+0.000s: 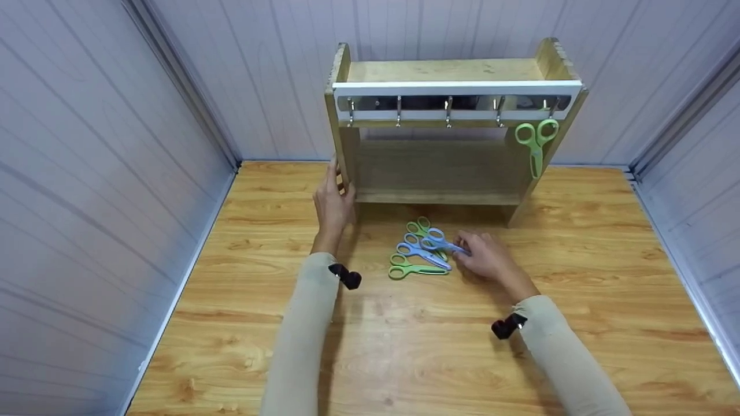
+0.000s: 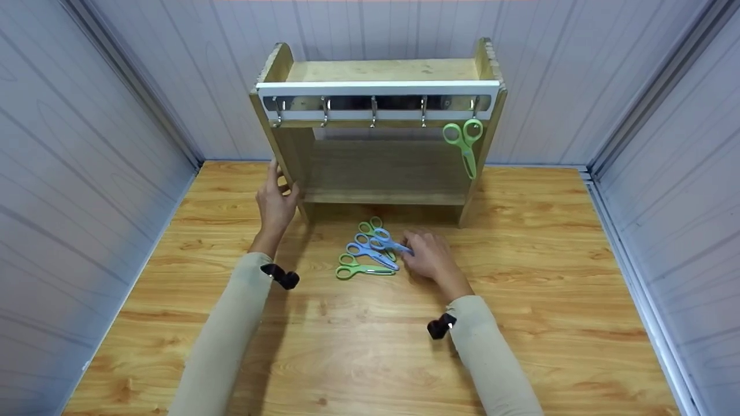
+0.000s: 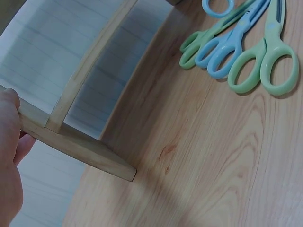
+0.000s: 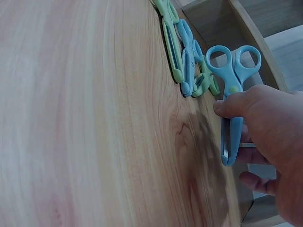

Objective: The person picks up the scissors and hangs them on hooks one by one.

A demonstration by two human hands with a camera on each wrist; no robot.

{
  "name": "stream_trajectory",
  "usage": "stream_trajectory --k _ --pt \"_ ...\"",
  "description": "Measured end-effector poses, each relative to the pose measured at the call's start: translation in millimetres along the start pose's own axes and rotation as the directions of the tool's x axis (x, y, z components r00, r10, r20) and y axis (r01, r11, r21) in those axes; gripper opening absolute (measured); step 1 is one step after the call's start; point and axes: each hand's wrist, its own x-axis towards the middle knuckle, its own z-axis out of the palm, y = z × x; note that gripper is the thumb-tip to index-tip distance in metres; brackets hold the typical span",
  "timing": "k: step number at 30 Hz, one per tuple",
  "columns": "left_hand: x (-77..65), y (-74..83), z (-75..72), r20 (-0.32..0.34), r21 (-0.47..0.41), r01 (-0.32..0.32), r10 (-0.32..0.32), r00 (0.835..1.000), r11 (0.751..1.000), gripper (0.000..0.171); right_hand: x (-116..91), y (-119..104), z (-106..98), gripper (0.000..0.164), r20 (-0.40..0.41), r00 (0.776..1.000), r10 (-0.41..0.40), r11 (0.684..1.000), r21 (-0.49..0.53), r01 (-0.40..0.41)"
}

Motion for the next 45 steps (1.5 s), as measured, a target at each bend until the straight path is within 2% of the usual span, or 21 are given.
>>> stream_trajectory --k 4,10,21,30,35,45 --pt "-1.4 -1.3 -0.7 0.010 -0.007 -0.019 0.019 1.000 1.000 0.067 -1.3 -0.2 0.0 0.016 -0.024 1.000 -0.020 1.000 -0.020 0.020" --pt "-2.9 -2.1 -2.0 0.007 -0.029 -0.015 0.015 1.000 0.999 0.066 -2.7 -2.8 -4.3 0.015 -0.050 0.998 -0.049 0.998 -0.032 0.048" --pt "-0.9 -4.9 0.6 -0.014 -0.039 -0.037 0.037 0.999 0.999 0.065 0.6 -8.1 -14.9 0.018 -0.049 0.997 -0.054 0.995 -0.091 0.049" --pt "-0.2 -5.0 0.5 -0.015 -0.018 -0.059 0.058 0.998 0.998 0.064 1.4 -11.9 -24.1 0.019 -0.083 0.994 -0.076 0.992 -0.106 0.067" --pt "-0.1 -3.5 -0.1 0.003 -0.032 -0.041 0.041 0.999 0.999 0.066 3.5 -12.1 -28.6 0.017 -0.115 0.989 -0.097 0.991 -0.098 0.086" --pt "-0.1 -2.6 -0.6 0.002 -0.018 -0.022 0.022 1.000 1.000 0.067 5.7 -13.8 -37.0 0.017 -0.141 0.986 -0.085 0.995 -0.066 0.076"
